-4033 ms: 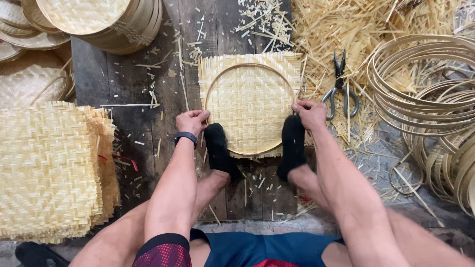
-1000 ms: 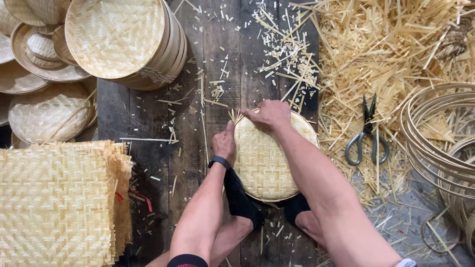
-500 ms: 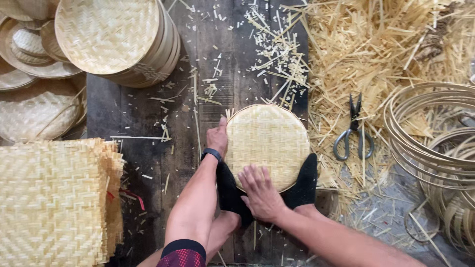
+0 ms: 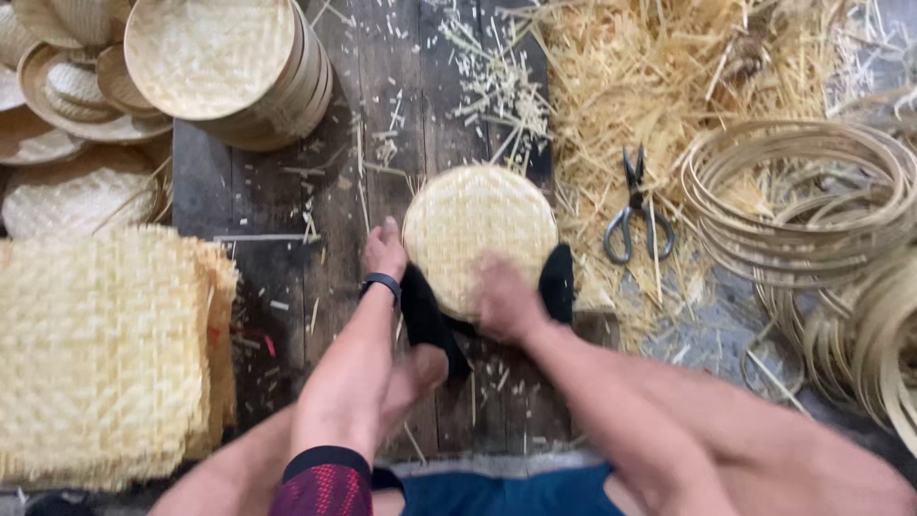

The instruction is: The person places a woven mat over a circular wooden mold, presses it down, and uses shears to trim the excess material around the edge. They then remove the mold and stack the finished basket.

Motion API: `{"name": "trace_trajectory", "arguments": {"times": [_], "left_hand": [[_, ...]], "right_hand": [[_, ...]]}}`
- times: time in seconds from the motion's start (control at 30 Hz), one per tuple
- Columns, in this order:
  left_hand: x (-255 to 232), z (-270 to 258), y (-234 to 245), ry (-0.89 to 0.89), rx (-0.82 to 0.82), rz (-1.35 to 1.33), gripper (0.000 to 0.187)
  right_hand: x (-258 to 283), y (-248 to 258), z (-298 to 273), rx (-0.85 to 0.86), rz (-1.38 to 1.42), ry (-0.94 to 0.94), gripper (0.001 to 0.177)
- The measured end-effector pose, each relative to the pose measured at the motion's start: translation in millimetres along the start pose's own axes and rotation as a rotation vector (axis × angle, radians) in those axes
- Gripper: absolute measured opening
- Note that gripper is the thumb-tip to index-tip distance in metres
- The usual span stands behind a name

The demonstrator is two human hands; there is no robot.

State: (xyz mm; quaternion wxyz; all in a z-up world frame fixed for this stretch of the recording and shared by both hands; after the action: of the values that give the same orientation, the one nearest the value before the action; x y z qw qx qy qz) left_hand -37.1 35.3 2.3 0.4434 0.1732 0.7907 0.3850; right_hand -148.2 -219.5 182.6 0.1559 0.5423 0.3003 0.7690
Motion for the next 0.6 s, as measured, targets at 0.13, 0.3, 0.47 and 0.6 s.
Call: {"name": "trace_trajectory", "arguments": {"times": [0.13, 0.3, 0.47, 0.6], "left_hand": [[13.7, -35.7, 61.1, 0.058, 0.026, 0.055, 0.057], [-2.7, -53.2, 98.9, -0.086, -0.149, 0.207, 0.046], [1.0, -31.8, 55.0, -0.016, 0.046, 0.000, 0.048], [2.4, -18.3, -11.4, 0.393, 0.236, -0.554, 0.056]], "right_hand": [[-5.4, 134.1, 45.8, -0.011, -0.096, -0.160, 0.027], [14.4, 241.5, 80.3, 0.605, -0.667, -0.435, 0.042], [-49.6, 195.0, 43.1, 0.347, -0.103, -0.831, 0.038], [-137.5, 84.5, 18.7, 0.061, 0.373, -1.202, 0.041]]}}
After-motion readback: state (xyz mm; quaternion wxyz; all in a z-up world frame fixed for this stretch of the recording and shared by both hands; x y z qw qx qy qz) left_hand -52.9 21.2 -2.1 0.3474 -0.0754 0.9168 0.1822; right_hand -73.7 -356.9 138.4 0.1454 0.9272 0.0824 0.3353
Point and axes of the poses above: each hand's wrist, its own z-axis towards the middle knuckle, its own y-axis out of the back of the hand, x = y × z, the point moved 1 cm from there along z, towards the middle knuckle, and after that the axes turned 10 degrees about z, right-handed, at the moved point
